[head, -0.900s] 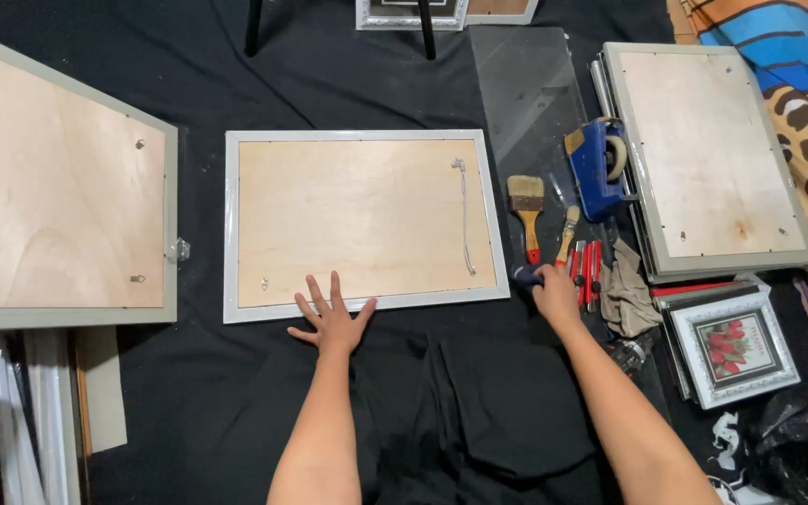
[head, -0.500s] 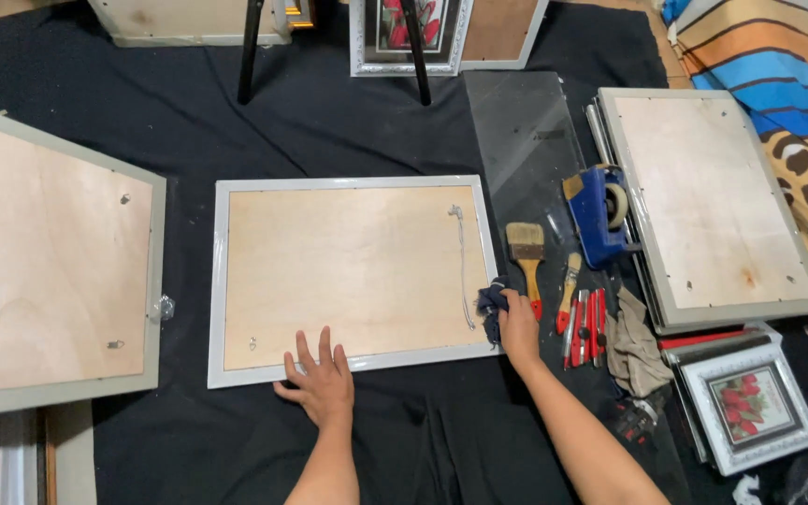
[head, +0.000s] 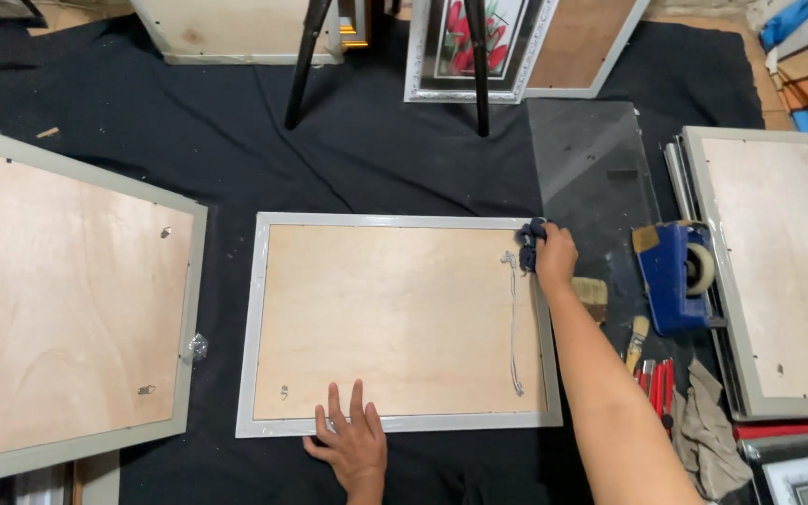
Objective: The person is using a cloth to wipe and clean the back of a picture frame, followed by using a brush to remove dust.
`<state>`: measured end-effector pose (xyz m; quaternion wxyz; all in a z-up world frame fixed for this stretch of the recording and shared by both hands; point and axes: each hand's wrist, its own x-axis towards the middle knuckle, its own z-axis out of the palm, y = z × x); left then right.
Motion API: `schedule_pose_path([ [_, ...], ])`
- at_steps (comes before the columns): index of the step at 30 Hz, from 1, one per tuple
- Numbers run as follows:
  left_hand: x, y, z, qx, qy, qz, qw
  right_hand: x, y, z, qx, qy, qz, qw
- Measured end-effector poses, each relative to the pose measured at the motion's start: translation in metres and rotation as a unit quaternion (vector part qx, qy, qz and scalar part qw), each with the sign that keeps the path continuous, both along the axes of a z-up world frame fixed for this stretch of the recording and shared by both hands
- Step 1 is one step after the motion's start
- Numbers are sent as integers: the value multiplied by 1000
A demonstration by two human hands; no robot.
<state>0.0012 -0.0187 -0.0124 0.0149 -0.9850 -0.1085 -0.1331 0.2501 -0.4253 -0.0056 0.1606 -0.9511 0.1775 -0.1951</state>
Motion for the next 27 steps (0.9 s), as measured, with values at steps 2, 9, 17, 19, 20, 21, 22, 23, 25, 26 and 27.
schedule_pose_path([
  [2,-2,0,-4,-9,10,8,1000,15,3,-4,-6,-3,6,1000],
  [9,-3,-1,-15,-24,13,21,999,33,38,8,-16,-4,76,997],
  [17,-3,-2,-13,-43,2,20,999,78,120,36,14,75,271,960],
  [19,-2,-2,-11,-46,-1,23,999,90,160,38,17,97,304,947],
  [20,-2,-1,-9,-46,-12,20,999,97,181,34,17,91,325,941],
  [21,-1,-1,-8,-45,-23,17,999,104,201,30,18,85,345,935],
  [22,-2,-2,-11,-41,-24,23,999,112,222,25,21,83,351,932],
  [23,-2,-3,-13,-38,-22,25,999,121,243,21,18,76,364,928],
  [25,-1,-2,-20,-31,-22,31,999,139,289,15,20,67,381,922],
  [26,-2,-2,-22,-35,-22,30,999,146,311,13,11,51,407,912],
  [27,-3,-3,-24,-40,-23,30,998,152,333,12,3,35,433,901],
])
